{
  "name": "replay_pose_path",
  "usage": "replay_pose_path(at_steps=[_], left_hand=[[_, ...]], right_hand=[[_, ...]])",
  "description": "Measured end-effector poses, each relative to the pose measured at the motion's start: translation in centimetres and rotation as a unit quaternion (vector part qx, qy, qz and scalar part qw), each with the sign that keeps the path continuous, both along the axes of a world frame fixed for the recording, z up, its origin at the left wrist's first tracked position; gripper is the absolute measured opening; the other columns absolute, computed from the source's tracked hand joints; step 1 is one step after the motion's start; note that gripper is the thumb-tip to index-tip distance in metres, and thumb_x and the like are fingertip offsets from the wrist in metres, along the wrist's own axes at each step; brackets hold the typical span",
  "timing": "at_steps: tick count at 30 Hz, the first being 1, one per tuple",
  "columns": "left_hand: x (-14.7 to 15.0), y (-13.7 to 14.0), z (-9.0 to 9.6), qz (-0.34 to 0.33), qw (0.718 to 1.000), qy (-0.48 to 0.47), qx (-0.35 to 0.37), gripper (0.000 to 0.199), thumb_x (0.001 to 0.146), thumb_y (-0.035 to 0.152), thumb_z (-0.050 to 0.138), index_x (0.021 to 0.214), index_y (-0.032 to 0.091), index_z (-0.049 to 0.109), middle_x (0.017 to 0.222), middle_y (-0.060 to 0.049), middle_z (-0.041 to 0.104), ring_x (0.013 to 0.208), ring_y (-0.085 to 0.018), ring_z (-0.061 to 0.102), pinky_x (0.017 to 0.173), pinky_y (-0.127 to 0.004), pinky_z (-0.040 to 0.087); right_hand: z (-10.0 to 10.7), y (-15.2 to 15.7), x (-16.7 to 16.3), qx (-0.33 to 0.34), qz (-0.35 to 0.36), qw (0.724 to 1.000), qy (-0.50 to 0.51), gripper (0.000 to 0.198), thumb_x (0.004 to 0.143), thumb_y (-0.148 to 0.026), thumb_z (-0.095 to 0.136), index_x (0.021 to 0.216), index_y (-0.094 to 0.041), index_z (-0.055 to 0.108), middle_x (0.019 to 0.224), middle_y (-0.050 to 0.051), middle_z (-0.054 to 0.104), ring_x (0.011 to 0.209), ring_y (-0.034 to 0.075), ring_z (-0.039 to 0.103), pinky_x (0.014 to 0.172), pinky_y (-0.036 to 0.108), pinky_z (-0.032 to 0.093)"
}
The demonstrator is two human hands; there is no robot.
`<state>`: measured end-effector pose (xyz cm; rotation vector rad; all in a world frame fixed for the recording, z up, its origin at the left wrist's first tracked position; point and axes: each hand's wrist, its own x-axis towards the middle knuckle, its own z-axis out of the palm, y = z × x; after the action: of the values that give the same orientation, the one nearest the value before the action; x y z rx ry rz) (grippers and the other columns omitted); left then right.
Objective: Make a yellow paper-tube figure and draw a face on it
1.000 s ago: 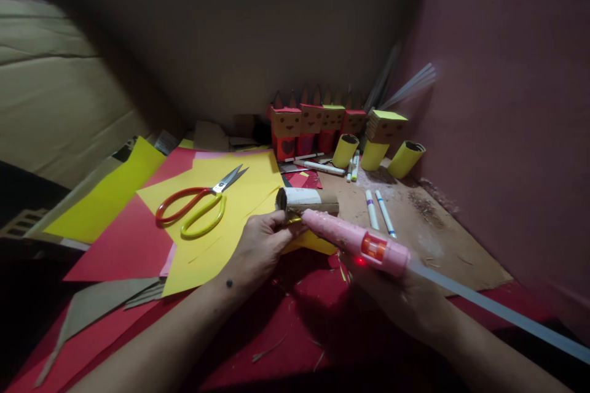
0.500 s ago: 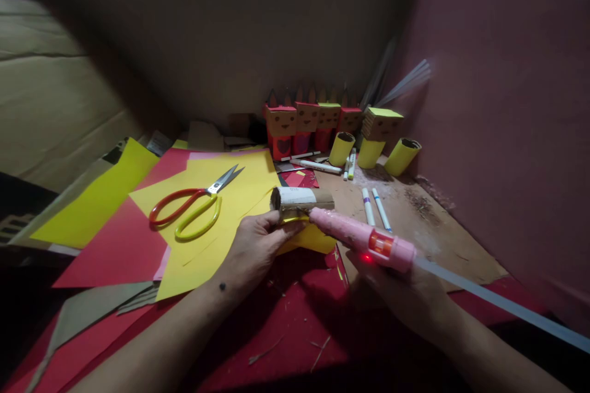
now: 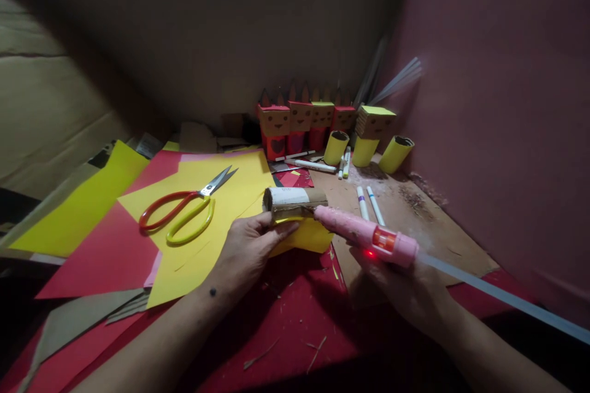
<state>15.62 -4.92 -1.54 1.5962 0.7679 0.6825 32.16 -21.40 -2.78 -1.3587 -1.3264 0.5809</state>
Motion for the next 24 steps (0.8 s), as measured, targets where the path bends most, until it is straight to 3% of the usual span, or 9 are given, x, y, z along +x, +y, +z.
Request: replay_pose_path(at_steps=[4,9,14,20,24], left_hand=[[-0.1,0.1,0.0,-0.001,1.000,0.003,-0.008,0.030,0.069,0.041,0.080,0.093,0.025,0.087,0.099,-0.004,0.085,0.093,-0.025,0.078,0.084,-0.031,0.061],[-0.2,0.0,-0.3,-0.001,1.000,0.006,-0.017,0.034,0.069,0.043,0.080,0.096,0.023,0.086,0.103,-0.005,0.085,0.095,-0.027,0.077,0.086,-0.034,0.060],[-0.3,0.1,-0.3,0.011,1.000,0.019,0.005,0.033,0.068,0.044,0.080,0.093,0.024,0.087,0.097,-0.005,0.085,0.092,-0.029,0.077,0.085,-0.038,0.060],[-0.4,0.5,-0.5,0.008,1.000,0.022,0.017,0.028,0.070,0.043,0.079,0.089,0.024,0.086,0.097,-0.004,0.085,0.093,-0.030,0.077,0.088,-0.044,0.060],[-0.5,0.4,-0.3,0.002,1.000,0.008,0.008,0.027,0.070,0.043,0.080,0.088,0.024,0.085,0.097,-0.005,0.085,0.094,-0.030,0.078,0.089,-0.043,0.061]], right_hand=[[-0.3,-0.2,0.3,-0.004,-0.009,1.000,-0.026,0.045,0.101,-0.037,0.058,0.146,-0.038,0.059,0.137,0.001,0.072,0.121,0.033,0.071,0.112,0.053,0.053],[-0.6,-0.1,0.7,0.020,0.001,0.999,-0.028,0.047,0.102,-0.036,0.056,0.149,-0.039,0.054,0.149,-0.001,0.063,0.142,0.030,0.056,0.122,0.049,0.043],[-0.7,-0.3,1.2,0.019,-0.022,0.998,-0.064,0.046,0.102,-0.034,0.056,0.148,-0.040,0.055,0.151,-0.004,0.060,0.149,0.028,0.047,0.127,0.050,0.034],[-0.4,-0.4,1.2,0.034,-0.016,0.998,-0.052,0.041,0.104,-0.036,0.053,0.144,-0.037,0.061,0.147,-0.001,0.064,0.140,0.028,0.058,0.121,0.046,0.045],[-0.3,-0.6,1.2,0.027,-0.013,0.999,-0.045,0.043,0.103,-0.035,0.056,0.145,-0.036,0.060,0.150,0.001,0.062,0.143,0.029,0.055,0.123,0.051,0.040]])
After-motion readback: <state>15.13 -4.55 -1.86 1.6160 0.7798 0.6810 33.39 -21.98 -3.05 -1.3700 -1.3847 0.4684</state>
